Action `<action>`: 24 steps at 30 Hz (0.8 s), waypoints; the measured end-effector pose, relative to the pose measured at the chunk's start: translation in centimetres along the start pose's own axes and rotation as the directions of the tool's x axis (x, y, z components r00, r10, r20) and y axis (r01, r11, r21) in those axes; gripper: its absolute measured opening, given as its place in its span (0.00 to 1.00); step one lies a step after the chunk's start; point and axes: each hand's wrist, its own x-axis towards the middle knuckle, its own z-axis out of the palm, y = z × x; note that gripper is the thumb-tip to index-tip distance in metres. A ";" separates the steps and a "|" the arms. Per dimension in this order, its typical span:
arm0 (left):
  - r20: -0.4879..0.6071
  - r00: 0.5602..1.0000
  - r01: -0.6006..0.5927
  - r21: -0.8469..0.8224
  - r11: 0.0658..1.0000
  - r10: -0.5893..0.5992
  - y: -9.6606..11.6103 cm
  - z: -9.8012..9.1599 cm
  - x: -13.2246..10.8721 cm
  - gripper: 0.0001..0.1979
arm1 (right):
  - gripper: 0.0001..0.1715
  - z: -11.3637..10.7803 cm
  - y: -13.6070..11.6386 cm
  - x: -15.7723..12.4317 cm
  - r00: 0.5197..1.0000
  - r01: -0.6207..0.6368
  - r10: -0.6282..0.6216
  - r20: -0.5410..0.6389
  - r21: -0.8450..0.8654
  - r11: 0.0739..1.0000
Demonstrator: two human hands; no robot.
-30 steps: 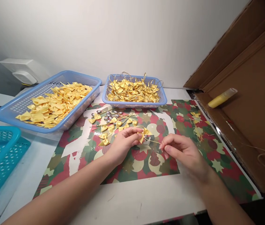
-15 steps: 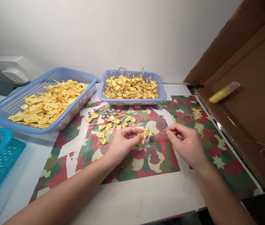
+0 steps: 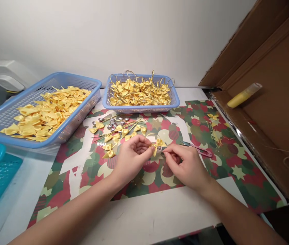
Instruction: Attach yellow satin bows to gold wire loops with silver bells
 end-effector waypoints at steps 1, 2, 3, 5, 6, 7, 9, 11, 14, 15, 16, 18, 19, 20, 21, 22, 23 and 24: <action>-0.002 1.000 -0.014 0.016 1.000 0.014 0.0 0.0 -0.1 0.07 | 0.10 0.0 0.0 0.0 1.000 0.000 0.000 -0.002 0.002 1.000; -0.001 1.000 -0.030 0.034 0.999 0.030 -0.1 0.0 -0.1 0.07 | 0.10 0.0 0.0 0.0 1.000 -0.003 0.003 -0.004 0.004 1.000; -0.001 0.999 -0.047 0.053 0.997 0.047 -0.1 0.0 -0.2 0.07 | 0.10 0.0 0.0 -0.1 1.000 -0.007 0.007 -0.009 0.006 1.000; -0.003 0.997 -0.081 0.095 0.992 0.082 -0.3 0.0 -0.3 0.06 | 0.11 0.2 -0.1 -0.1 1.000 -0.015 0.016 -0.024 0.013 1.000; -0.006 0.995 -0.098 0.113 0.989 0.100 -0.3 0.0 -0.3 0.06 | 0.11 0.3 -0.1 -0.2 0.999 -0.023 0.023 -0.029 0.021 1.000; -0.008 0.993 -0.113 0.128 0.985 0.115 -0.4 -0.1 -0.3 0.06 | 0.11 0.4 -0.1 -0.2 0.999 -0.033 0.034 -0.033 0.030 0.999; -0.014 0.991 -0.132 0.151 0.980 0.136 -0.5 -0.1 -0.3 0.06 | 0.11 0.7 -0.2 -0.4 0.998 -0.053 0.055 -0.036 0.053 0.997; -0.020 0.990 -0.135 0.167 0.977 0.140 -0.5 -0.1 -0.3 0.07 | 0.11 1.0 -0.3 -0.5 0.996 -0.069 0.072 -0.050 0.068 0.995; -0.039 0.992 -0.108 0.173 0.979 0.117 -0.4 -0.1 -0.4 0.08 | 0.11 1.3 -0.4 -0.6 0.993 -0.063 0.070 -0.097 0.074 0.995; -0.045 0.993 -0.098 0.170 0.981 0.107 -0.3 -0.1 -0.4 0.08 | 0.11 1.4 -0.5 -0.6 0.992 -0.057 0.065 -0.113 0.074 0.996; -0.048 0.994 -0.088 0.164 0.983 0.097 -0.3 -0.1 -0.4 0.08 | 0.11 1.5 -0.5 -0.6 0.990 -0.050 0.059 -0.126 0.075 0.996; -0.050 0.995 -0.074 0.147 0.986 0.082 -0.3 -0.1 -0.4 0.08 | 0.11 1.6 -0.5 -0.6 0.988 -0.039 0.051 -0.145 0.083 0.996; -0.051 0.996 -0.065 0.136 0.989 0.073 -0.3 -0.1 -0.4 0.08 | 0.11 1.7 -0.5 -0.6 0.988 -0.039 0.052 -0.148 0.091 0.995; -0.052 0.997 -0.058 0.125 0.991 0.065 -0.3 -0.1 -0.4 0.08 | 0.11 1.8 -0.5 -0.7 0.988 -0.041 0.056 -0.147 0.100 0.994; -0.056 0.997 -0.050 0.113 0.992 0.057 -0.4 -0.1 -0.4 0.08 | 0.10 1.8 -0.5 -0.7 0.988 -0.047 0.063 -0.144 0.111 0.993; -0.059 0.997 -0.045 0.103 0.994 0.051 -0.4 -0.1 -0.4 0.08 | 0.10 1.9 -0.5 -0.7 0.988 -0.054 0.071 -0.139 0.122 0.991; -0.061 0.997 -0.040 0.095 0.995 0.046 -0.5 -0.1 -0.4 0.08 | 0.10 1.9 -0.5 -0.8 0.988 -0.061 0.078 -0.135 0.130 0.990; -0.061 0.997 -0.036 0.089 0.995 0.042 -0.5 -0.1 -0.4 0.08 | 0.10 1.9 -0.5 -0.8 0.988 -0.067 0.085 -0.132 0.136 0.988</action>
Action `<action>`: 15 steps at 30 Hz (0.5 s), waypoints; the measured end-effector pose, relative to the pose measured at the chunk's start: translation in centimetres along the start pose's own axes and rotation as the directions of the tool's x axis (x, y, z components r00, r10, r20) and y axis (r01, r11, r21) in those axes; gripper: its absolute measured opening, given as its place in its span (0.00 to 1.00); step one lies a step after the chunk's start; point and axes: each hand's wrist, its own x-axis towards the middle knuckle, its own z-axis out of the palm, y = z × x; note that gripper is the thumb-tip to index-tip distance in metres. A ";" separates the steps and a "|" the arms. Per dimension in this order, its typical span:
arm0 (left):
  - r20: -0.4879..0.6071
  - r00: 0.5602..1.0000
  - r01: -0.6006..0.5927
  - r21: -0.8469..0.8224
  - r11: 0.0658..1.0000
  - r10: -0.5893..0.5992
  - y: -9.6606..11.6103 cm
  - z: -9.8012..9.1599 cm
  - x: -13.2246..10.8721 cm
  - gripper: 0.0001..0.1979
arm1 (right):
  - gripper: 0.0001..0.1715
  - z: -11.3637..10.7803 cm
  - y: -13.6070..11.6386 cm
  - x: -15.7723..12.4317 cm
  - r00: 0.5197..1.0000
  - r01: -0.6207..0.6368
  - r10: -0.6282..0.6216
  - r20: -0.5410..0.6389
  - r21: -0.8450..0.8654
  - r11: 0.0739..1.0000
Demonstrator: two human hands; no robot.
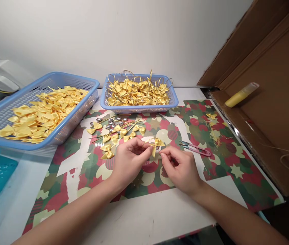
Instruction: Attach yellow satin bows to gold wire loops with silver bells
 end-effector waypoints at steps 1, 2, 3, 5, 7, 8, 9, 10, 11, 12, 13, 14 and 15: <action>0.002 1.000 0.002 -0.006 1.000 -0.002 0.0 0.0 0.0 0.08 | 0.10 0.0 0.0 0.0 1.000 -0.005 0.005 0.000 0.004 1.000; 0.004 1.000 0.004 -0.011 1.000 -0.004 0.0 0.0 0.0 0.08 | 0.10 0.1 0.0 -0.1 1.000 -0.009 0.009 -0.001 0.008 1.000; 0.005 1.000 0.008 -0.015 1.000 -0.008 -0.1 0.0 0.0 0.08 | 0.10 0.1 0.0 -0.1 1.000 -0.013 0.013 -0.004 0.011 1.000; 0.000 1.000 0.015 -0.015 1.000 -0.015 0.0 0.1 0.0 0.08 | 0.09 0.3 0.0 -0.1 1.000 -0.028 0.029 -0.007 0.019 0.999; -0.009 1.000 0.018 -0.010 1.000 -0.018 0.1 0.2 0.0 0.09 | 0.09 0.4 0.0 -0.2 0.999 -0.041 0.041 -0.005 0.026 0.999; -0.010 1.000 0.020 -0.011 1.000 -0.020 0.1 0.2 -0.1 0.10 | 0.09 0.5 0.0 -0.3 0.999 -0.045 0.045 -0.001 0.031 0.998; -0.007 1.000 0.020 -0.014 1.000 -0.020 0.2 0.3 -0.1 0.10 | 0.09 0.6 0.0 -0.3 0.999 -0.047 0.047 0.004 0.039 0.998; -0.002 1.000 0.022 -0.021 1.000 -0.022 0.2 0.3 -0.1 0.10 | 0.09 0.6 0.0 -0.3 0.999 -0.050 0.050 0.008 0.049 0.998; 0.003 1.000 0.024 -0.029 0.999 -0.023 0.3 0.3 -0.2 0.11 | 0.09 0.7 -0.1 -0.3 0.999 -0.053 0.052 0.012 0.059 0.997; 0.007 1.000 0.026 -0.039 0.999 -0.026 0.3 0.4 -0.2 0.11 | 0.09 0.7 0.0 -0.4 0.998 -0.057 0.056 0.017 0.069 0.996; 0.009 0.999 0.032 -0.048 0.998 -0.031 0.3 0.4 -0.3 0.11 | 0.09 0.8 0.0 -0.4 0.998 -0.059 0.058 0.021 0.076 0.995; 0.007 0.999 0.040 -0.058 0.998 -0.039 0.3 0.4 -0.3 0.11 | 0.08 0.8 0.0 -0.4 0.998 -0.060 0.058 0.024 0.078 0.995; 0.004 0.999 0.050 -0.067 0.996 -0.050 0.4 0.4 -0.3 0.11 | 0.08 0.8 0.0 -0.4 0.998 -0.060 0.058 0.028 0.078 0.995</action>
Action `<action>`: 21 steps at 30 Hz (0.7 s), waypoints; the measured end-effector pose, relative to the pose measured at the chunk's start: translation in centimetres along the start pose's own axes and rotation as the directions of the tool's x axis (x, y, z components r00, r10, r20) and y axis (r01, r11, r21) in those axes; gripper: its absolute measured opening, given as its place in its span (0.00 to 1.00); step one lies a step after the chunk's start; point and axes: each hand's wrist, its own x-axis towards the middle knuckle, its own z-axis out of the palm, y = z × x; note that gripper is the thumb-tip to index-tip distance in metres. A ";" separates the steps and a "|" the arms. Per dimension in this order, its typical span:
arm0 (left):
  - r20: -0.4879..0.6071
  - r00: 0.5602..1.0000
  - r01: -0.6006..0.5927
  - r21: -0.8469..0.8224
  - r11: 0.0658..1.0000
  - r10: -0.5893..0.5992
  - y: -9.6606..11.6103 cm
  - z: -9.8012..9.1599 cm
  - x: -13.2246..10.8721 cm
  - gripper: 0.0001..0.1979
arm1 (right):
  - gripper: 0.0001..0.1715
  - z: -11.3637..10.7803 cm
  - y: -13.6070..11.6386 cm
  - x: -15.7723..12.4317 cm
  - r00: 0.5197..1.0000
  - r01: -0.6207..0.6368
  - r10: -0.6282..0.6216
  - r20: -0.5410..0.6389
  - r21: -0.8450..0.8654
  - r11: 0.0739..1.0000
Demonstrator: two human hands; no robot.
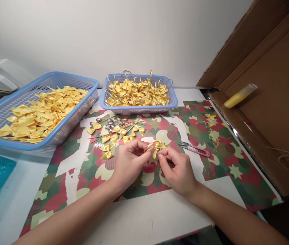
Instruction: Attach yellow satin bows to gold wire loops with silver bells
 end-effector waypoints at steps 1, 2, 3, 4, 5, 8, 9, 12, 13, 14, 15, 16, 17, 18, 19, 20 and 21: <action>-0.002 1.000 0.012 -0.010 1.000 -0.012 0.0 0.0 0.0 0.11 | 0.08 0.0 0.0 0.0 1.000 -0.001 0.001 0.003 0.000 1.000; -0.003 1.000 0.021 -0.023 1.000 -0.021 0.1 0.0 0.1 0.11 | 0.09 0.0 0.1 0.0 1.000 -0.003 0.003 0.007 0.000 1.000; 0.000 1.000 0.029 -0.035 0.999 -0.029 0.1 -0.1 0.1 0.10 | 0.09 0.0 0.1 0.0 1.000 -0.007 0.007 0.011 0.003 1.000; 0.004 1.000 0.031 -0.046 0.998 -0.031 0.1 -0.1 0.2 0.10 | 0.09 0.0 0.2 -0.1 1.000 -0.013 0.013 0.015 0.008 1.000; 0.010 1.000 0.030 -0.056 0.998 -0.030 0.2 -0.1 0.2 0.09 | 0.09 0.0 0.2 -0.1 1.000 -0.020 0.020 0.020 0.015 1.000; 0.019 0.999 0.034 -0.069 0.997 -0.033 0.2 -0.3 0.4 0.10 | 0.09 0.0 0.2 -0.1 0.999 -0.039 0.038 0.030 0.034 0.999; 0.022 0.999 0.040 -0.069 0.997 -0.038 0.2 -0.3 0.5 0.10 | 0.09 -0.1 0.2 -0.1 0.999 -0.044 0.043 0.032 0.037 0.998; 0.034 0.998 0.061 -0.067 0.996 -0.059 0.1 -0.4 0.6 0.11 | 0.08 -0.1 0.1 -0.1 0.998 -0.054 0.052 0.038 0.035 0.998; 0.039 0.997 0.066 -0.068 0.996 -0.063 0.1 -0.4 0.7 0.10 | 0.08 -0.1 0.1 -0.2 0.998 -0.057 0.055 0.038 0.034 0.998; 0.047 0.997 0.070 -0.071 0.995 -0.067 0.1 -0.5 0.8 0.10 | 0.08 -0.2 0.0 -0.2 0.998 -0.059 0.057 0.039 0.034 0.998; 0.057 0.996 0.075 -0.077 0.994 -0.071 0.1 -0.5 0.9 0.09 | 0.08 -0.2 0.0 -0.2 0.997 -0.060 0.059 0.039 0.034 0.998; 0.071 0.995 0.080 -0.083 0.993 -0.074 0.2 -0.6 0.9 0.08 | 0.08 -0.3 0.0 -0.1 0.997 -0.062 0.061 0.039 0.035 0.997; 0.089 0.993 0.084 -0.086 0.993 -0.076 0.3 -0.7 1.0 0.08 | 0.08 -0.3 -0.1 -0.1 0.997 -0.064 0.062 0.040 0.036 0.997; 0.107 0.991 0.086 -0.083 0.993 -0.077 0.4 -0.7 1.1 0.08 | 0.08 -0.4 -0.1 -0.1 0.997 -0.064 0.063 0.040 0.038 0.997; 0.124 0.989 0.087 -0.074 0.993 -0.078 0.5 -0.8 1.1 0.08 | 0.08 -0.4 -0.1 -0.1 0.997 -0.064 0.062 0.041 0.040 0.997; 0.139 0.987 0.086 -0.062 0.994 -0.077 0.6 -0.9 1.2 0.09 | 0.09 -0.5 -0.1 0.0 0.997 -0.061 0.060 0.042 0.042 0.997; 0.156 0.985 0.085 -0.051 0.995 -0.076 0.7 -0.9 1.2 0.09 | 0.09 -0.5 -0.1 0.0 0.997 -0.059 0.057 0.041 0.043 0.997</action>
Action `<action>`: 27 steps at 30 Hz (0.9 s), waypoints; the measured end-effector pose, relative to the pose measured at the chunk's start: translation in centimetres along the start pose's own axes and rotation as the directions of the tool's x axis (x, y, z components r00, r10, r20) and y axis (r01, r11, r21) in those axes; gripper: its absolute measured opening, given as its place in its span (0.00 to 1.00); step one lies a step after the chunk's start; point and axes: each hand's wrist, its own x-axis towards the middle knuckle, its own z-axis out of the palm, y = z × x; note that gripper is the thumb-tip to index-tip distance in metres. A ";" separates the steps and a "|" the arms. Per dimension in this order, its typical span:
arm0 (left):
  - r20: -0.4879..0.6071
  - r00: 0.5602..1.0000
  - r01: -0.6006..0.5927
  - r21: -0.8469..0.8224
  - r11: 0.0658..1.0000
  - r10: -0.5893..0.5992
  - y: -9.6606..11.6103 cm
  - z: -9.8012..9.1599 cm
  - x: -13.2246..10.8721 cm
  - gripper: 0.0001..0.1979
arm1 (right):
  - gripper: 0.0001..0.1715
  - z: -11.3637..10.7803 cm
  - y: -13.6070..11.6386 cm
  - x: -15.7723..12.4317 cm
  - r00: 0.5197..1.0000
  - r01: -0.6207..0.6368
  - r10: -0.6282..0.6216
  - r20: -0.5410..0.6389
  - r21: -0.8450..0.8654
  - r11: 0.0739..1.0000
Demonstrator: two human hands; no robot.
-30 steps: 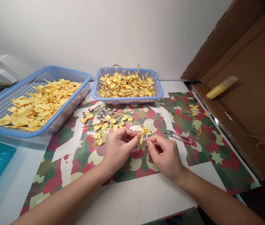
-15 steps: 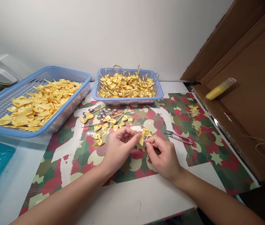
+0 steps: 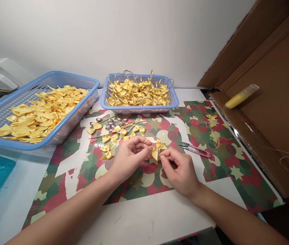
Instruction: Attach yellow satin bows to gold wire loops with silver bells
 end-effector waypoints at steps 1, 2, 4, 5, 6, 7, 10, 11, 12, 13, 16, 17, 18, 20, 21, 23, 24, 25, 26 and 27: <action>0.015 1.000 0.000 0.006 1.000 0.000 0.1 0.0 0.0 0.09 | 0.09 0.0 0.0 0.0 1.000 0.005 -0.005 0.001 -0.001 1.000; 0.027 1.000 0.002 0.005 1.000 -0.002 0.1 0.0 0.0 0.09 | 0.09 -0.1 0.0 0.1 1.000 0.009 -0.009 -0.002 -0.005 1.000; 0.040 0.999 0.009 -0.008 1.000 -0.008 0.1 0.0 0.0 0.09 | 0.10 -0.1 0.0 0.1 1.000 0.019 -0.019 -0.010 -0.020 1.000; 0.038 0.999 0.008 -0.016 1.000 -0.007 0.1 0.0 0.0 0.09 | 0.10 -0.1 0.0 0.1 1.000 0.023 -0.023 -0.014 -0.027 0.999; 0.033 0.999 0.003 -0.018 1.000 -0.002 0.1 0.0 0.0 0.09 | 0.10 -0.2 0.0 0.1 1.000 0.025 -0.026 -0.016 -0.032 0.999; 0.030 1.000 -0.005 -0.014 1.000 0.006 0.1 0.0 0.0 0.09 | 0.10 -0.2 0.0 0.1 1.000 0.025 -0.026 -0.017 -0.033 0.999; 0.032 0.998 -0.052 0.054 0.997 0.051 0.0 0.0 -0.1 0.08 | 0.10 -0.2 -0.1 0.1 1.000 0.016 -0.016 -0.011 -0.022 1.000; 0.034 0.997 -0.071 0.090 0.993 0.068 0.0 -0.1 -0.1 0.08 | 0.09 -0.2 -0.1 0.0 1.000 0.011 -0.012 -0.007 -0.018 1.000; 0.035 0.996 -0.087 0.127 0.988 0.083 -0.1 -0.1 -0.2 0.08 | 0.09 -0.2 -0.1 0.0 1.000 0.007 -0.007 -0.003 -0.014 1.000; 0.033 0.994 -0.104 0.162 0.981 0.100 -0.1 -0.1 -0.3 0.08 | 0.09 -0.2 -0.1 0.1 1.000 0.002 -0.002 0.000 -0.012 1.000; 0.030 0.988 -0.153 0.243 0.958 0.150 -0.2 -0.2 -0.4 0.09 | 0.09 -0.2 -0.2 0.1 1.000 -0.003 0.003 -0.001 -0.013 1.000; 0.029 0.985 -0.169 0.262 0.950 0.167 -0.3 -0.2 -0.4 0.09 | 0.09 -0.2 -0.2 0.2 1.000 -0.002 0.002 -0.003 -0.014 1.000; 0.028 0.983 -0.183 0.279 0.943 0.182 -0.3 -0.2 -0.4 0.10 | 0.09 -0.2 -0.2 0.2 1.000 -0.003 0.003 -0.003 -0.015 1.000; 0.022 0.980 -0.195 0.298 0.934 0.198 -0.2 -0.2 -0.4 0.10 | 0.09 -0.2 -0.1 0.2 1.000 -0.006 0.006 0.000 -0.018 1.000; 0.016 0.980 -0.192 0.296 0.936 0.196 -0.2 -0.2 -0.4 0.11 | 0.09 -0.2 -0.1 0.2 1.000 -0.009 0.009 0.002 -0.017 1.000; 0.002 0.985 -0.169 0.273 0.947 0.175 -0.1 -0.2 -0.3 0.11 | 0.09 -0.2 -0.1 0.2 1.000 -0.011 0.011 0.004 -0.016 1.000; -0.003 0.987 -0.153 0.257 0.954 0.159 0.0 -0.1 -0.3 0.11 | 0.09 -0.2 -0.1 0.2 1.000 -0.011 0.011 0.004 -0.015 1.000; -0.007 0.989 -0.140 0.244 0.959 0.146 0.0 -0.1 -0.3 0.11 | 0.09 -0.1 -0.1 0.1 1.000 -0.009 0.009 0.002 -0.013 1.000; -0.010 0.990 -0.131 0.237 0.963 0.137 0.1 0.0 -0.3 0.12 | 0.09 -0.1 -0.1 0.1 1.000 -0.008 0.008 -0.002 -0.011 1.000; -0.011 0.991 -0.128 0.235 0.964 0.134 0.1 0.0 -0.3 0.12 | 0.09 -0.1 -0.1 0.1 1.000 -0.007 0.007 -0.006 -0.009 1.000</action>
